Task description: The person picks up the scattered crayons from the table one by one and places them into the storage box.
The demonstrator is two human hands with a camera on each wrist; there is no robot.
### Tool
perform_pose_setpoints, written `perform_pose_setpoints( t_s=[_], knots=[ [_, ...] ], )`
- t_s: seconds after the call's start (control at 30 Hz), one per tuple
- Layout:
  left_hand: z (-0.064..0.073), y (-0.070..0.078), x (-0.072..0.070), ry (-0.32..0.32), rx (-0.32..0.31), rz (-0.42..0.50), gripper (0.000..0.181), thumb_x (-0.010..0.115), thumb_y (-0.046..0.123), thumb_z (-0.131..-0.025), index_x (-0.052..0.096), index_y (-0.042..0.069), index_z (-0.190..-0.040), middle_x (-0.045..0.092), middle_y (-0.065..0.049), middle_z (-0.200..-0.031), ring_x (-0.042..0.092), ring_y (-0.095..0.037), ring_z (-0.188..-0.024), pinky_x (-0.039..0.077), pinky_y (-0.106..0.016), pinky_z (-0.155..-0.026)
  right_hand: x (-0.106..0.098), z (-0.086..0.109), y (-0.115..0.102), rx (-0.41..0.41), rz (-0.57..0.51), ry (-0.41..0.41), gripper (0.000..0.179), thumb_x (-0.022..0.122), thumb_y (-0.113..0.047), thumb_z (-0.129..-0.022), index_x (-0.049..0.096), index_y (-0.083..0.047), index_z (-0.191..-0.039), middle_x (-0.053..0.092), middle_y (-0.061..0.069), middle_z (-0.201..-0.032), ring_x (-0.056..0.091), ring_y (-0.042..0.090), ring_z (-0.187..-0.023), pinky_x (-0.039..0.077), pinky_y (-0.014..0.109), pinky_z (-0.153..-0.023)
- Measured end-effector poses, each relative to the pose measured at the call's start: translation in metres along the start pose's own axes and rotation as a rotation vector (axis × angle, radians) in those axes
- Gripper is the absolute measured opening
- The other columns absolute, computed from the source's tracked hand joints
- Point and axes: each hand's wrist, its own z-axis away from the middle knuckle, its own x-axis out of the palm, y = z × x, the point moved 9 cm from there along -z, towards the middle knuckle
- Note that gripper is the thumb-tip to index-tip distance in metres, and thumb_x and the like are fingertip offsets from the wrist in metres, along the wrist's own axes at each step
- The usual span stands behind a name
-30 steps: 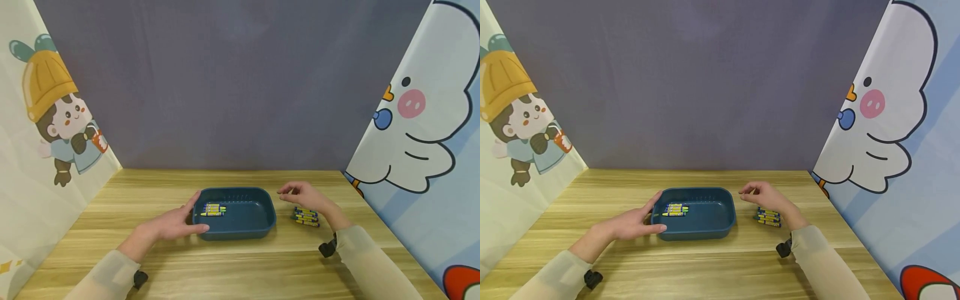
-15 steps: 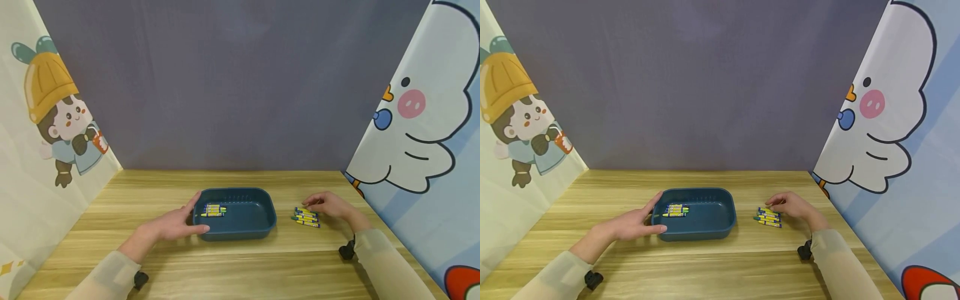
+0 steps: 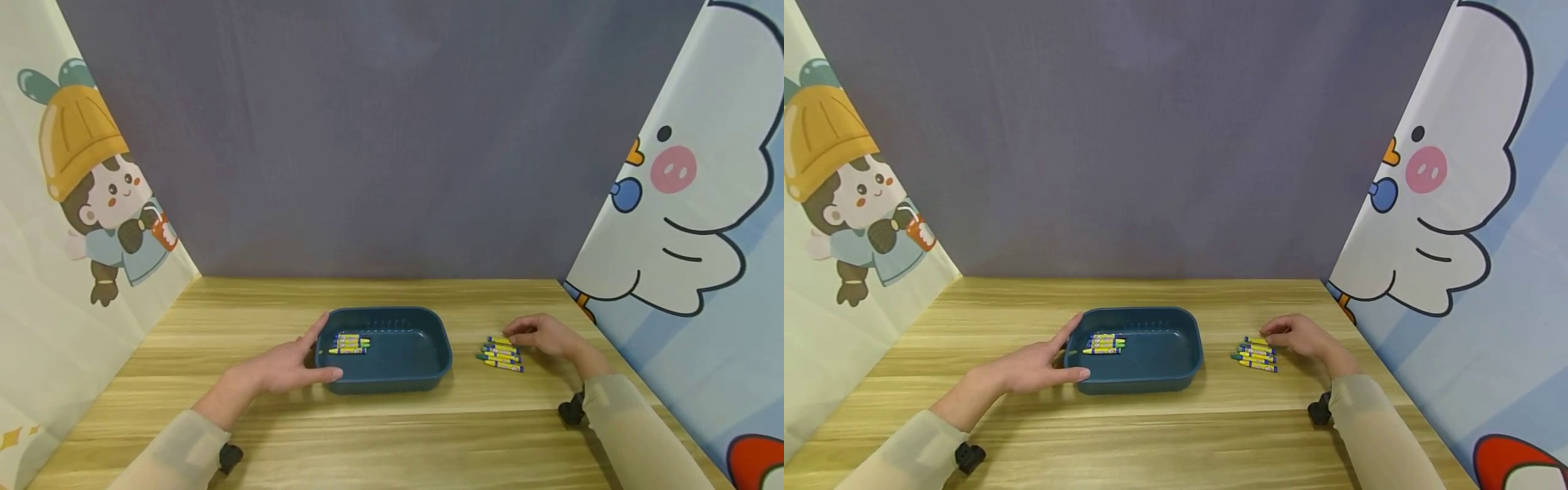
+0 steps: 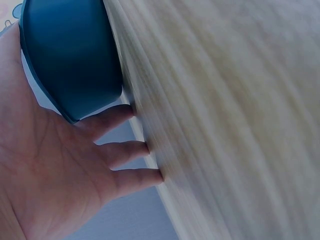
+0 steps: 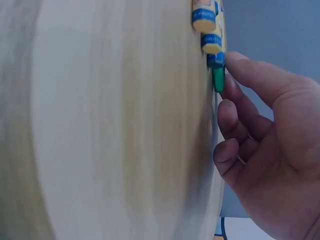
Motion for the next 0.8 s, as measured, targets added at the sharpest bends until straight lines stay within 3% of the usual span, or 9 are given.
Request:
perform_pose_setpoints(
  t_s=[0.23,0.5,0.63,0.8],
  knots=[
    [0.0008,0.0000,-0.0001,-0.007,-0.011,-0.001,0.123,0.070,0.074,-0.096,-0.009,0.027,-0.178,0.049,-0.028,-0.166,0.054,-0.046,-0.150,0.043,-0.064,-0.122,-0.0048,0.0036,0.0108,0.044,0.022,0.034,0.027,0.073,-0.029,-0.107,0.081,-0.013,-0.128,0.080,0.010,-0.126,0.069,0.021,-0.108,0.056,0.036,-0.082],
    [0.0006,0.0004,-0.0009,-0.004,-0.011,-0.004,0.123,0.069,0.075,-0.096,-0.009,0.028,-0.178,0.049,-0.030,-0.166,0.055,-0.047,-0.149,0.043,-0.065,-0.122,-0.0063,0.0078,0.0094,0.044,0.041,0.047,0.022,0.075,-0.023,-0.105,0.085,-0.014,-0.122,0.078,0.016,-0.128,0.069,0.021,-0.102,0.057,0.037,-0.080],
    [0.0003,-0.0003,-0.0001,-0.003,-0.014,-0.014,0.123,0.069,0.076,-0.096,-0.009,0.028,-0.178,0.049,-0.031,-0.166,0.054,-0.048,-0.149,0.043,-0.065,-0.122,-0.0053,0.0067,0.0084,0.029,0.056,0.065,0.019,0.076,-0.022,-0.104,0.085,-0.015,-0.119,0.080,0.012,-0.123,0.070,0.020,-0.106,0.057,0.038,-0.085],
    [-0.0002,0.0002,0.0000,0.000,-0.012,-0.009,0.123,0.070,0.075,-0.096,-0.008,0.027,-0.178,0.049,-0.032,-0.165,0.055,-0.048,-0.148,0.044,-0.065,-0.122,-0.0040,0.0045,0.0083,0.040,-0.005,0.069,0.018,0.077,-0.024,-0.104,0.082,-0.015,-0.119,0.079,0.005,-0.115,0.069,0.019,-0.102,0.056,0.037,-0.084]
  ],
)
